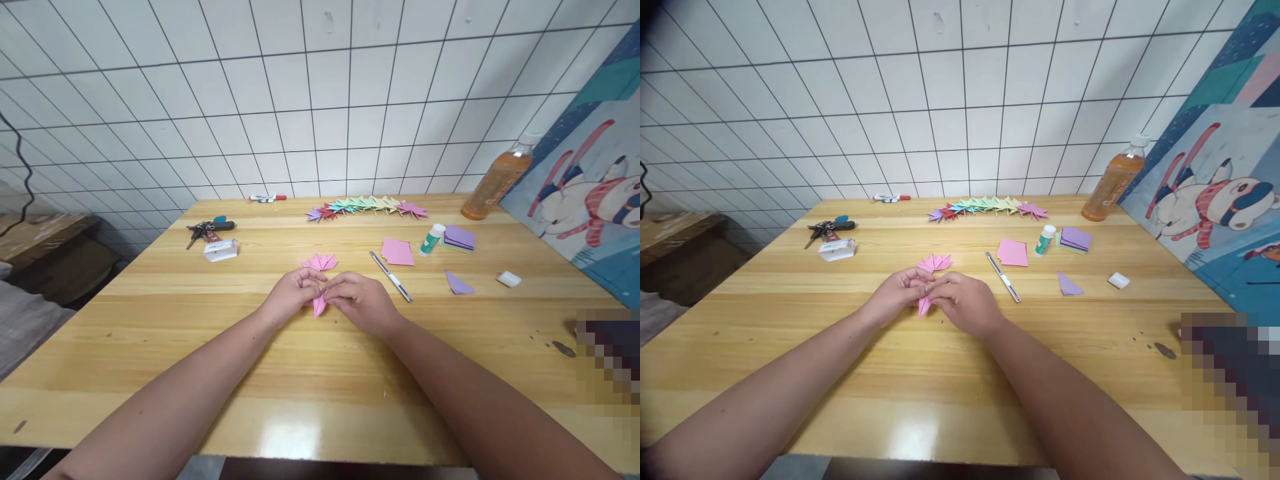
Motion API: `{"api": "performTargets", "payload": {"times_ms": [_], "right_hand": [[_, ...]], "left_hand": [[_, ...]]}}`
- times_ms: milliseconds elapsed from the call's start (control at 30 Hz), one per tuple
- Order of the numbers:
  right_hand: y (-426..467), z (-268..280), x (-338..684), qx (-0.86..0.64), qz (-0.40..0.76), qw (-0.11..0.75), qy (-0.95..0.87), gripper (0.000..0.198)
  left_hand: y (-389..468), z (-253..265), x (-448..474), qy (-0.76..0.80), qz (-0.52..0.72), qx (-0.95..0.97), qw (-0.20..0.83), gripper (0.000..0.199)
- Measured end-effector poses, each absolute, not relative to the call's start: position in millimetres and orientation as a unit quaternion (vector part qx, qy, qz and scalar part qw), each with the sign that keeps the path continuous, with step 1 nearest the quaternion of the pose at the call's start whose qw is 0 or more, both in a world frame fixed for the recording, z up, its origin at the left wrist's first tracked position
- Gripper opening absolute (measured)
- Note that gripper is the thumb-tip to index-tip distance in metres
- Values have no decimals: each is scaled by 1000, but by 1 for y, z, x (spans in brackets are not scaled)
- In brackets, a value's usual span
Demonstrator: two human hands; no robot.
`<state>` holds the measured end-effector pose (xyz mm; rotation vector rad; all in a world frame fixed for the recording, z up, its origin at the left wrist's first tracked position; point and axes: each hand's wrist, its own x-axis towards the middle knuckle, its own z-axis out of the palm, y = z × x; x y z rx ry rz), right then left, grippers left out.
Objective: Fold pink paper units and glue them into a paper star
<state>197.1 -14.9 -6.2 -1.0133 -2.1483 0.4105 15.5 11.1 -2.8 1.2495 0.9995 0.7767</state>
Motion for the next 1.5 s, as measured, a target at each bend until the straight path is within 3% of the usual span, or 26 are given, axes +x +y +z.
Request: {"api": "performTargets", "payload": {"times_ms": [133,300,433,633,833,1033,1267,1500], "right_hand": [[-15,-6,197,-403,174,358,-824,16],[-13,-6,195,-467,297,394,-733,33],[-12,-4,194,-526,376,335,-686,13],[-13,0,188,-535,414,318,-665,24],[-9,-3,186,-538,450,331,-632,20],[-9,-4,186,-553,425,344,-628,15],[-14,-5,185,-582,296,349,-673,13],[-15,-1,187,-496,224,391,-743,13]], "left_hand": [[11,-5,15,429,347,527,646,31],[13,-3,15,415,407,486,652,32],[13,-1,16,406,428,448,671,29],[10,-2,20,387,437,441,681,26],[8,-5,23,364,436,452,688,24],[8,-4,23,381,400,458,696,29],[9,-2,21,397,370,466,699,33],[8,-1,19,375,362,500,692,41]]}}
